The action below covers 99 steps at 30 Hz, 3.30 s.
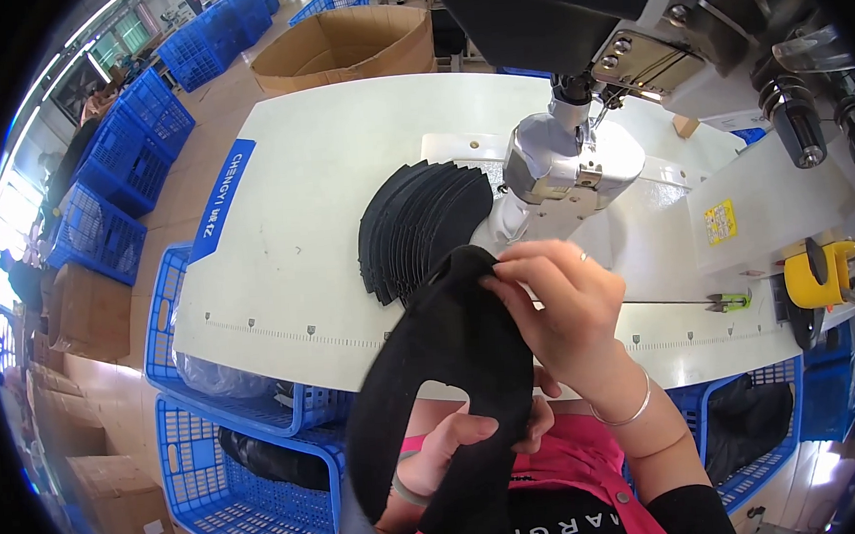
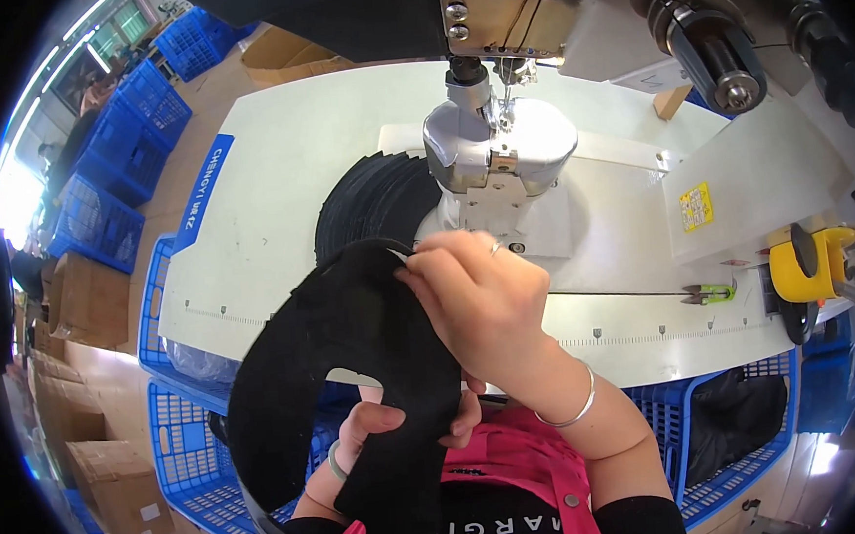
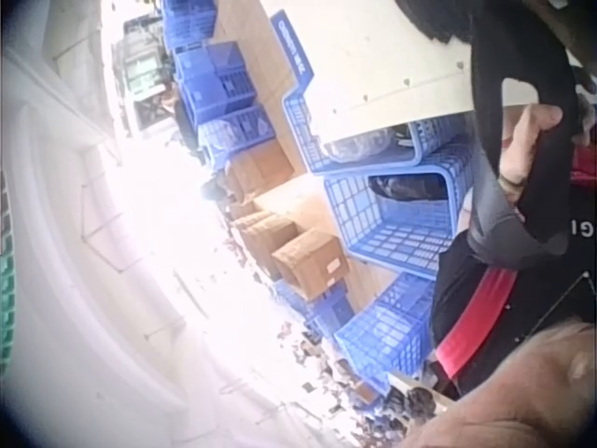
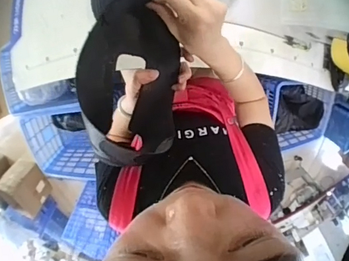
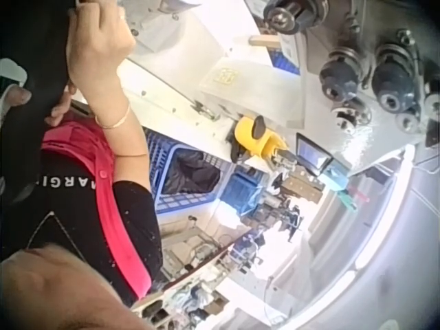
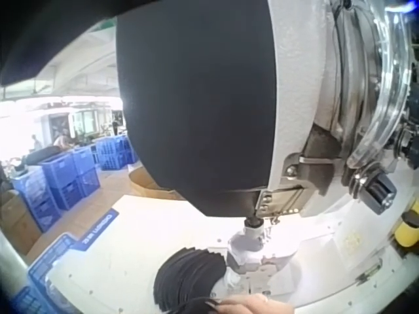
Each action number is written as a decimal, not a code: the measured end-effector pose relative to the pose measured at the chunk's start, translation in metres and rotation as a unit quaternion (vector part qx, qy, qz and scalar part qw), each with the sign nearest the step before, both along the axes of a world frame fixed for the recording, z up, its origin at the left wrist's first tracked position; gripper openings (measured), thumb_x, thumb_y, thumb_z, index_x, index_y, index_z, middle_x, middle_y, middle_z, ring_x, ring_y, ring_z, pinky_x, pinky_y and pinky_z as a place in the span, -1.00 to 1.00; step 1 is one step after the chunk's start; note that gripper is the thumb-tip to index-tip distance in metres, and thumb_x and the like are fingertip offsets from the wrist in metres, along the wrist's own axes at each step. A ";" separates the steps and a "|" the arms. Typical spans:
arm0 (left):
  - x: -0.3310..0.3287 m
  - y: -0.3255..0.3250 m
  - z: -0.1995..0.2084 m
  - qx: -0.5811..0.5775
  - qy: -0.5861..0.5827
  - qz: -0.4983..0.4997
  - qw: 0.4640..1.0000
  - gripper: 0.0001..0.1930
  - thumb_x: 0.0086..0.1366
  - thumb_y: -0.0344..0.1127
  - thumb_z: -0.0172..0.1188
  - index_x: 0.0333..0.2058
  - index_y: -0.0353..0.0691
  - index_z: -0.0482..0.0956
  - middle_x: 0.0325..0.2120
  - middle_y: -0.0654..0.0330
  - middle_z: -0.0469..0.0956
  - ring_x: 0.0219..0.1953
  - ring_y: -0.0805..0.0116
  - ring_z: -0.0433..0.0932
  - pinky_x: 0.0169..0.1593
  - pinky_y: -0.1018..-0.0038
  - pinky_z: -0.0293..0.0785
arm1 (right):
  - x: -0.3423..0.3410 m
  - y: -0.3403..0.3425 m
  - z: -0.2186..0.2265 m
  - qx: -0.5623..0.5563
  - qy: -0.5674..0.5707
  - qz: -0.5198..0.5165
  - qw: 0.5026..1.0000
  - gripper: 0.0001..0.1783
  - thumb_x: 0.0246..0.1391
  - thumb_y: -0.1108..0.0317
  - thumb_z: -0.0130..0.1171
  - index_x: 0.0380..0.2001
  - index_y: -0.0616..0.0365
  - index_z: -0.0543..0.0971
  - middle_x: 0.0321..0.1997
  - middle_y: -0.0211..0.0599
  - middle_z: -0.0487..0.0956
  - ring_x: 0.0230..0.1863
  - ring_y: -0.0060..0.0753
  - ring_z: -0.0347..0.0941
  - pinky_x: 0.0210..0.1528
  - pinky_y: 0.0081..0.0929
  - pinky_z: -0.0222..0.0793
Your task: Stitching and inspecting shoe upper components using an industrial sewing machine.
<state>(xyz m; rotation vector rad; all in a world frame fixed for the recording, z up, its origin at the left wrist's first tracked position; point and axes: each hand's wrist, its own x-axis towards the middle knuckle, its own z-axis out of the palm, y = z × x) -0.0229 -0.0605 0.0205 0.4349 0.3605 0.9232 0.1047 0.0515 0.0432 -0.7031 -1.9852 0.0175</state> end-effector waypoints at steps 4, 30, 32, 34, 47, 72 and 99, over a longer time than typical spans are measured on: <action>-0.001 0.002 -0.013 -0.002 0.025 0.035 0.999 -0.35 0.05 -0.09 0.11 0.05 -0.40 0.26 -0.17 0.09 0.36 -0.25 0.39 0.38 -0.19 0.54 0.33 | -0.001 0.005 0.004 -0.088 -0.006 -0.003 0.996 -0.73 -0.23 0.50 0.33 -0.44 0.13 0.44 -0.44 -0.29 0.42 -0.47 -0.21 0.40 -0.51 -0.41 0.31; -0.016 -0.011 -0.004 -0.108 -0.183 0.004 0.977 -0.22 -0.19 -0.09 0.19 0.07 -0.22 0.18 -0.25 0.12 0.27 -0.42 0.39 0.25 -0.41 0.53 0.15 | 0.012 0.012 -0.012 -0.558 0.184 0.292 0.755 -0.70 0.14 0.47 0.12 -0.04 0.23 0.46 -0.41 -0.45 0.56 -0.41 -0.74 0.42 -0.42 -0.74 0.31; -0.020 -0.008 -0.017 -0.091 -0.206 0.001 0.974 -0.24 -0.17 -0.08 0.18 0.06 -0.24 0.21 -0.25 0.11 0.29 -0.42 0.38 0.26 -0.39 0.53 0.16 | 0.018 0.002 -0.020 -0.532 0.210 0.204 0.795 -0.73 0.19 0.42 0.06 -0.04 0.20 0.48 -0.29 -0.37 0.59 -0.31 -0.66 0.46 -0.37 -0.66 0.36; -0.039 -0.017 -0.017 -0.078 -0.077 0.086 0.990 -0.29 -0.15 -0.07 0.15 0.02 -0.30 0.30 -0.34 0.13 0.35 -0.42 0.37 0.31 -0.39 0.52 0.22 | 0.017 -0.017 -0.035 -0.414 0.024 0.101 0.904 -0.61 0.10 0.36 0.14 0.02 0.13 0.45 -0.08 -0.20 0.57 -0.09 -0.41 0.50 -0.12 -0.47 0.40; -0.191 -0.028 -0.100 -0.026 0.783 0.493 0.379 -0.10 -0.05 -0.24 0.18 0.26 -0.30 -0.06 -0.09 -0.19 0.20 -0.09 -0.21 0.36 -0.07 0.14 0.44 | 0.026 -0.032 -0.060 -0.102 -0.503 0.249 0.821 -0.17 -0.22 0.09 0.31 0.22 -0.14 0.31 0.33 -0.20 0.20 0.34 -0.06 0.09 0.30 0.24 -0.15; -0.058 -0.141 -0.123 -0.300 0.675 0.507 0.445 -0.30 0.00 -0.17 0.13 0.12 -0.37 0.21 -0.09 -0.11 0.41 0.00 -0.05 0.38 0.05 0.17 0.33 | 0.039 -0.013 -0.120 0.120 -0.478 0.197 0.848 -0.26 0.14 -0.02 -0.07 0.30 0.11 0.08 0.40 0.01 0.02 0.43 0.09 -0.14 0.36 0.23 -0.26; 0.165 -0.767 -0.049 -0.769 0.158 0.339 0.519 -0.35 0.22 0.24 -0.27 -0.21 -0.28 0.52 -0.37 -0.03 0.59 -0.43 0.12 0.60 -0.34 0.31 0.54 | 0.023 -0.038 -0.068 0.154 -0.658 0.033 0.737 0.05 -0.21 0.08 0.19 0.30 0.39 0.01 0.41 0.07 0.01 0.43 0.04 -0.15 0.40 -0.06 -0.25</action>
